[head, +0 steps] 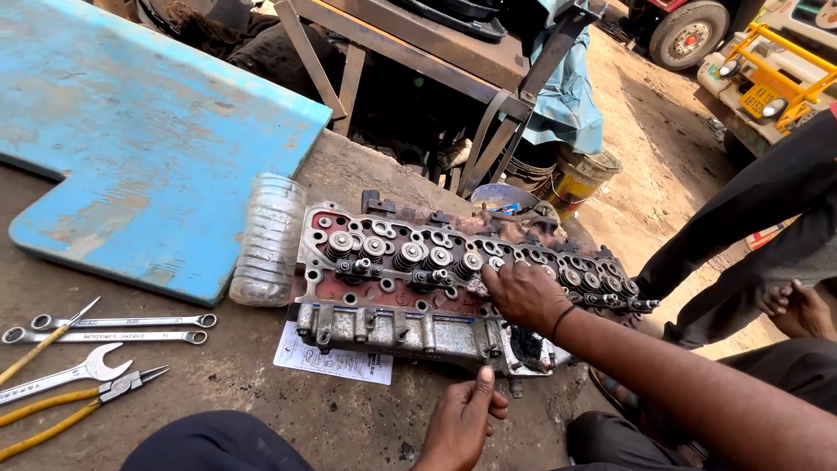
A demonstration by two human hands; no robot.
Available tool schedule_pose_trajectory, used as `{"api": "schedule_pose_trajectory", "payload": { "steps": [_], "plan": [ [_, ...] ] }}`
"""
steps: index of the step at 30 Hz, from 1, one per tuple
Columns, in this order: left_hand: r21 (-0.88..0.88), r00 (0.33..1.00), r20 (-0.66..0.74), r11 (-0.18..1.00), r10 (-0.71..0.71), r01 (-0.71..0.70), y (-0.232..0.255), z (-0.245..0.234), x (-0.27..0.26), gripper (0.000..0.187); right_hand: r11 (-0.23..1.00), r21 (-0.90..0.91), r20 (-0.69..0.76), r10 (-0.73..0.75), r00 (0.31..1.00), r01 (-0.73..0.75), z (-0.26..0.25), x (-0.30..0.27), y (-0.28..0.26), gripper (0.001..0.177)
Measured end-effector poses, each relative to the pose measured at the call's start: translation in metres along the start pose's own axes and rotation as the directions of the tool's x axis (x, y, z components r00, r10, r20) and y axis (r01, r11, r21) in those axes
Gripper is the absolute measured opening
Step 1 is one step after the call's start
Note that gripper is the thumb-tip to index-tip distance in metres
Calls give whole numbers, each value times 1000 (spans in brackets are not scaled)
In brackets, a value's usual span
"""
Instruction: The recorder and an assistant are repairing or assembling a large engine cylinder head, adjusting valves and components using hand tools.
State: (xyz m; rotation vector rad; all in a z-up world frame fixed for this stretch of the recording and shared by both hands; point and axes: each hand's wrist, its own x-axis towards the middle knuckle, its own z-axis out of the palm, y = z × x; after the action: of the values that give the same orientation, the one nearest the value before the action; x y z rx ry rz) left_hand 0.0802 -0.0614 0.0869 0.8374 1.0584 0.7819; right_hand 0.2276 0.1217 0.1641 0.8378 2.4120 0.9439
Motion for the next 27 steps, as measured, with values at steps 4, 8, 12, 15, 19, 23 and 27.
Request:
{"api": "schedule_pose_trajectory", "payload": {
  "steps": [4,8,12,15,19,23,27],
  "plan": [
    [22,1000,-3,1000,8,-8,6,-1,-1,71,849,375,441,189,877,-371,-44,6,5,32],
    [46,999,-18,998,45,-44,14,0,-7,69,480,586,565,336,754,-653,-25,1,3,48],
    [122,997,-9,989,80,-78,19,1,-14,68,647,551,405,344,847,-527,-28,-30,14,42],
    [156,992,7,980,126,-125,20,3,-20,66,993,115,229,-59,972,33,-9,-18,48,48],
    [146,982,33,971,187,-190,26,7,-22,60,789,-379,256,-413,874,484,-29,-2,55,38],
    [-23,964,25,964,264,-263,30,7,-23,50,986,1,502,-144,852,166,-76,9,26,42],
    [-205,958,34,940,284,-271,23,4,-15,46,599,415,690,283,666,-685,89,-14,43,55]
  ]
}}
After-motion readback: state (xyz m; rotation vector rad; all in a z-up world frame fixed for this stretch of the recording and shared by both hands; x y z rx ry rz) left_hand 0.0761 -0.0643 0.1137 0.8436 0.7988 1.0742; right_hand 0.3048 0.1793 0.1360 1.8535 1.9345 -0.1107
